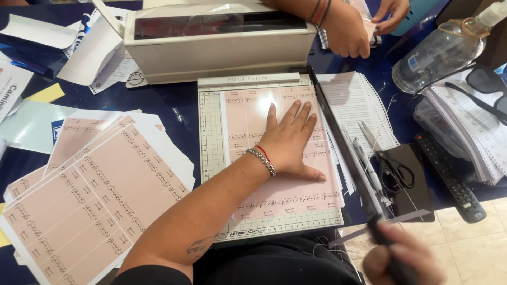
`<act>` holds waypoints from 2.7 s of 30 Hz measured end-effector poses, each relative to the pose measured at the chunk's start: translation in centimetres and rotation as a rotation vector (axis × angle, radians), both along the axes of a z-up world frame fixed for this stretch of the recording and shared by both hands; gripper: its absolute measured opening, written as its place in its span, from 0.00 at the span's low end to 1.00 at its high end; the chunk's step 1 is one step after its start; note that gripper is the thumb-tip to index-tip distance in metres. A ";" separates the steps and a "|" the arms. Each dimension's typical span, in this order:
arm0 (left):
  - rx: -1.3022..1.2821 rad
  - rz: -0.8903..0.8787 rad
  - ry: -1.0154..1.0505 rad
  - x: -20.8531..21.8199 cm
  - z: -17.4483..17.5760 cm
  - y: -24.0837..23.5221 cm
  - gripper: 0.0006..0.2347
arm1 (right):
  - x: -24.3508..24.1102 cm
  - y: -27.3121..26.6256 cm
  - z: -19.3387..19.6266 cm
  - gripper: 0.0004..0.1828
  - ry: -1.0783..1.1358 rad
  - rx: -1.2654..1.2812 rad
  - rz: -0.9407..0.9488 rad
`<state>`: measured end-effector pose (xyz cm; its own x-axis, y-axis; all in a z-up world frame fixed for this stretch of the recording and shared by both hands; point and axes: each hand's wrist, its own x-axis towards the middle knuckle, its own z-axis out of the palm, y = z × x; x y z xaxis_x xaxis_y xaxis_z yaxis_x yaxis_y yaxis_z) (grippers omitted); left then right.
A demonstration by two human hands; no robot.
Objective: Trimming printed sheets into smaller strips using a manual paper cutter
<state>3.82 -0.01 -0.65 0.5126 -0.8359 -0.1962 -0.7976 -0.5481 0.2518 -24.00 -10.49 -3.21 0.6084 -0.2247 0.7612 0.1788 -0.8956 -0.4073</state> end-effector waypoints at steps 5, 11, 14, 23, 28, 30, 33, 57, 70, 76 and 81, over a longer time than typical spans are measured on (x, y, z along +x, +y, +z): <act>0.078 -0.008 0.032 -0.1 0.3 -0.1 0.61 | -1.1 1.4 -8.3 0.14 -0.135 0.349 0.004; 0.120 -0.030 0.030 -0.2 1.0 0.4 0.61 | -0.7 0.3 -6.0 0.11 -0.066 0.090 0.033; 0.090 -0.032 0.055 -0.3 0.8 0.5 0.61 | -2.2 -2.9 -6.3 0.19 -0.007 0.302 0.165; 0.080 0.066 -0.026 -0.1 1.4 5.4 0.57 | 5.4 -4.0 4.5 0.25 -0.315 -0.044 0.027; 0.076 0.038 0.040 -0.3 1.1 6.0 0.58 | 4.9 -1.1 8.3 0.20 -0.115 0.109 -0.108; 0.050 0.029 0.042 -0.5 0.8 5.4 0.58 | 4.9 -0.9 8.6 0.17 -0.061 0.103 -0.176; 0.021 0.025 0.025 -0.7 0.2 4.4 0.58 | 5.0 -1.0 8.2 0.23 -0.109 0.115 -0.158; -0.052 0.043 0.010 -0.4 -0.7 3.4 0.57 | 4.0 -3.3 6.9 0.21 -0.066 -0.033 -0.078; -0.060 0.033 0.008 -0.3 -0.6 3.4 0.57 | 4.2 -1.6 7.6 0.21 -0.079 0.030 -0.064; -0.058 0.007 0.008 -0.5 -1.3 3.1 0.57 | 5.6 -1.8 6.7 0.22 -0.229 0.060 -0.055; -0.046 -0.035 -0.004 -1.3 -0.7 2.2 0.57 | 6.4 -3.4 6.0 0.22 -0.346 -0.054 -0.015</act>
<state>2.56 2.21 -1.35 0.4831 -0.8617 -0.1552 -0.8173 -0.5074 0.2731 -17.57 -13.85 2.83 0.3094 -0.1856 0.9326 0.2844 -0.9178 -0.2770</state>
